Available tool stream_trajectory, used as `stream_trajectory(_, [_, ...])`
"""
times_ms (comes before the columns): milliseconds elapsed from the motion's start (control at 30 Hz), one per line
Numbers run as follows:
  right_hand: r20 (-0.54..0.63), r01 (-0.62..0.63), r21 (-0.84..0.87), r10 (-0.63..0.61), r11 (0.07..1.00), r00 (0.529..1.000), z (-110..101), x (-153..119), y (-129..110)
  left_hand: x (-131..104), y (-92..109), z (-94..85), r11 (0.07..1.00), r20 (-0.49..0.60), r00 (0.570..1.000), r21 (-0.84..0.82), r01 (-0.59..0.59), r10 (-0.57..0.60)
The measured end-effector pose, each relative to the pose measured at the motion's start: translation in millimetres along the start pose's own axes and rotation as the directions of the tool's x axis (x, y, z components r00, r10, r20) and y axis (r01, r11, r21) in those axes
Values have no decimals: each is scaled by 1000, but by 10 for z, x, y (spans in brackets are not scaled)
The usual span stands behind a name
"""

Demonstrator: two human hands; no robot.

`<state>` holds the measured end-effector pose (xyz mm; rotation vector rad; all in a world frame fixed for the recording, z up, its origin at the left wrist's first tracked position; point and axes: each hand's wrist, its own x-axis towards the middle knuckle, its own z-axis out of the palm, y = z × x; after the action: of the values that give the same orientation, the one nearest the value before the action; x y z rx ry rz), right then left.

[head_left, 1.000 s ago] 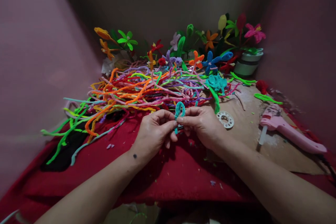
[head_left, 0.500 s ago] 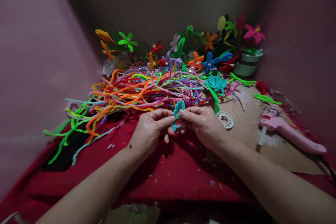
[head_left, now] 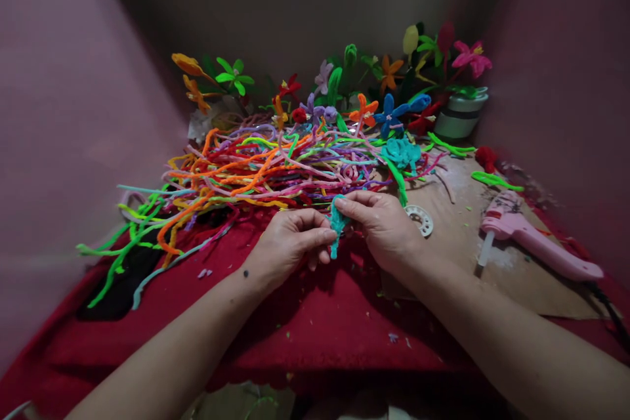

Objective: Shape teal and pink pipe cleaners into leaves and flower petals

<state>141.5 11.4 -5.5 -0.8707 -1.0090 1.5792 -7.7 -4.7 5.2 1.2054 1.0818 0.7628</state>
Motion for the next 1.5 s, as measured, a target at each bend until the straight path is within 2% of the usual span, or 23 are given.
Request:
stream_trajectory(100, [-62, -18, 86, 23, 996, 998, 40, -14, 12, -16, 42, 0, 995, 22, 996, 43, -92, 92])
stream_trajectory(200, [-64, -23, 128, 31, 992, 997, 73, -30, 20, -19, 49, -22, 983, 69, 984, 76, -169, 164])
stream_trajectory(367, [-90, -2, 159, 17, 987, 996, 87, -45, 57, -2, 36, -76, 951, 192, 956, 174, -254, 220])
stream_trajectory(500, [-111, 20, 147, -4, 989, 994, 80, -42, 68, -1, 94, -105, 893, 207, 938, 304, -331, 278])
stream_trajectory(600, [-126, 43, 129, -26, 991, 992, 60, -23, 65, -4, 125, -110, 904, 175, 955, 318, -286, 240])
stream_trajectory(733, [-163, 134, 67, -122, 989, 979, 29, 4, 68, 21, 88, -67, 968, 25, 992, 217, -124, 122])
stream_trajectory(833, [-151, 152, 56, -142, 987, 978, 25, 11, 71, 45, 43, -16, 978, 6, 996, 187, -87, 87])
stream_trajectory(967, [-90, 98, 111, -88, 989, 992, 31, 16, 76, 62, 19, 8, 969, -9, 994, 224, -103, 108])
stream_trajectory(1133, [-16, 52, 106, -50, 993, 999, 31, 8, 115, 82, 25, -34, 971, -39, 985, 177, -159, 169])
stream_trajectory(1367, [-25, 41, 91, -39, 995, 999, 49, -3, 158, 65, 28, -81, 941, -92, 974, 294, -171, 206])
stream_trajectory(1500, [31, 44, 16, -44, 999, 999, 60, -20, 144, 60, 61, -149, 953, -85, 965, 198, -229, 249])
